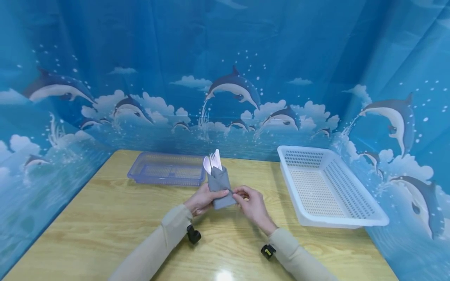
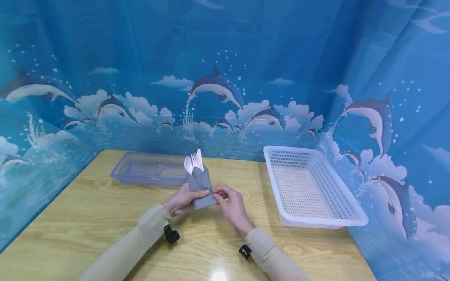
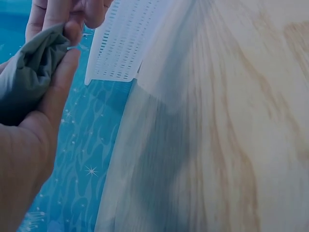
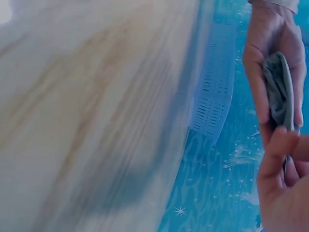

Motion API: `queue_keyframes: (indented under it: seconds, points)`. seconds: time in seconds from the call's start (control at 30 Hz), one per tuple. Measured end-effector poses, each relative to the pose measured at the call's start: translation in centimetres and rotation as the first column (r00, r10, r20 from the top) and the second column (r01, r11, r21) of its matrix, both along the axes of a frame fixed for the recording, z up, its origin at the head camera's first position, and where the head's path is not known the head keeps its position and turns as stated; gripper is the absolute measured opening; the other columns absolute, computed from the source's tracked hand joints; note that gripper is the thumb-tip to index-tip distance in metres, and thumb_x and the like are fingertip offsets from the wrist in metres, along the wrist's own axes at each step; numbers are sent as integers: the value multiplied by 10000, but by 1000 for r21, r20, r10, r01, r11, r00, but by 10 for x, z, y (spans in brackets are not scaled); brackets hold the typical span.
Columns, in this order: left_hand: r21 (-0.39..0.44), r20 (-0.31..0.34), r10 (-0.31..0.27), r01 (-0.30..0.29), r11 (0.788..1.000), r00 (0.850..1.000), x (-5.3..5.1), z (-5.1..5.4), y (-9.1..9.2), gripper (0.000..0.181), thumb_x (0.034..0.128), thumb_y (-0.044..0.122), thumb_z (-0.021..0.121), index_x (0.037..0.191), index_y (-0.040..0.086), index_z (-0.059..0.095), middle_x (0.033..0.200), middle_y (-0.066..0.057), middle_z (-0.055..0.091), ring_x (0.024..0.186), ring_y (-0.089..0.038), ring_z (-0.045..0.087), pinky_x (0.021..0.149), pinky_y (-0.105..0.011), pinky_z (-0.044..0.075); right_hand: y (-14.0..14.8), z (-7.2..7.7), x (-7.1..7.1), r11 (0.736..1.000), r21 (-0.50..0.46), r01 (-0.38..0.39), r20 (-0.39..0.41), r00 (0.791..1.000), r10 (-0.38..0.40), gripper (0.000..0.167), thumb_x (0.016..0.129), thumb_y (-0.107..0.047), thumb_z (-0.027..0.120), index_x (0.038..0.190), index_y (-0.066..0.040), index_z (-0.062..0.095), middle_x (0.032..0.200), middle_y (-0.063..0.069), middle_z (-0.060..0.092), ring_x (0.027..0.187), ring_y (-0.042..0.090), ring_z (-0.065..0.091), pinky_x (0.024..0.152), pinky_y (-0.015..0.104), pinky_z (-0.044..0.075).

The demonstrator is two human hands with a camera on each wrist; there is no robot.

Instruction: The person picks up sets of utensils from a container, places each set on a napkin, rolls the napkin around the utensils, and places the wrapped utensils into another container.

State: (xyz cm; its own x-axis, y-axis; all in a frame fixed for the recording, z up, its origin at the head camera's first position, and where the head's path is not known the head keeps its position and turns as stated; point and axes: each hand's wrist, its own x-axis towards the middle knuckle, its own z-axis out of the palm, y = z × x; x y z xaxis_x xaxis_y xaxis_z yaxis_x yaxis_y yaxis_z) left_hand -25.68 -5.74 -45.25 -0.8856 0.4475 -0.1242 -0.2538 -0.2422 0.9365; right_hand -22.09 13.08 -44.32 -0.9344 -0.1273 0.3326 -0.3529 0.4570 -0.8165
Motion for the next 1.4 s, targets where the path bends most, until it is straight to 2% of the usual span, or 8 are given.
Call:
queue_keyframes:
  seconds: [0.2, 0.3, 0.43, 0.6, 0.8, 1.0, 1.3, 1.4]
  points:
    - [47, -3, 18, -18, 999, 1000, 1, 5, 2, 616, 920, 60, 652, 1454, 24, 348, 1351, -252, 528, 1099, -237, 646, 988, -424, 518, -4, -6, -4, 990, 74, 122, -252, 963, -99, 95, 833, -105, 769, 915, -128, 727, 854, 30, 600, 753, 141, 524, 623, 191, 434]
    - [84, -25, 12, -10, 996, 1000, 1, 6, 3, 621, 931, 40, 628, 1472, 36, 323, 1404, -284, 487, 1131, -240, 632, 1009, -423, 504, -6, -7, -5, 985, 64, 159, -289, 948, -134, 101, 825, -106, 779, 894, -121, 707, 780, 33, 559, 689, 143, 493, 602, 201, 406]
    - [127, -29, 14, -10, 992, 999, 1, 8, 5, 660, 938, 20, 609, 1505, 71, 277, 1459, -278, 434, 1196, -263, 599, 1026, -420, 491, -7, -4, -5, 986, 4, 167, -192, 968, -163, 56, 865, -124, 748, 890, -107, 702, 731, 1, 647, 649, 72, 563, 565, 180, 487]
    - [129, -2, 16, -16, 992, 1000, 2, 11, 8, 590, 948, 52, 613, 1468, 13, 337, 1417, -253, 484, 1185, -259, 607, 1018, -406, 498, -9, 2, -1, 986, -130, 105, 2, 994, -106, 155, 935, -117, 663, 1051, -29, 714, 932, 118, 724, 769, 135, 655, 591, 234, 567]
    - [135, 3, -49, 49, 990, 999, 3, 14, 7, 553, 957, 41, 594, 1451, -18, 351, 1455, -266, 431, 1137, -218, 633, 1010, -407, 505, -2, 1, -3, 989, -147, 22, 149, 989, 1, 176, 986, -163, 590, 1036, -32, 695, 926, 74, 669, 750, 96, 549, 590, 207, 482]
    - [52, 16, -61, 60, 997, 998, 3, 10, 6, 508, 933, 49, 627, 1376, -63, 403, 1223, -171, 613, 1006, -197, 680, 951, -405, 542, 0, 1, -1, 982, -188, 30, 135, 991, -4, 160, 984, -155, 594, 947, -16, 663, 754, 45, 590, 630, 135, 522, 511, 184, 432]
    - [129, 42, -31, 25, 991, 999, 5, 8, 8, 590, 932, 68, 638, 1431, -18, 334, 1296, -177, 592, 1062, -225, 672, 972, -397, 528, 1, -2, 2, 981, -186, 49, 89, 996, -33, 196, 999, -207, 570, 943, -30, 634, 1160, 155, 699, 691, 152, 582, 499, 198, 471]
    - [139, 48, -29, 22, 990, 998, 5, 8, 10, 576, 935, 52, 626, 1425, -30, 334, 1302, -181, 587, 1070, -224, 668, 982, -397, 522, -1, -4, 1, 984, -168, 55, 69, 997, -44, 187, 993, -187, 577, 922, -25, 636, 1160, 173, 698, 721, 140, 584, 544, 197, 476]
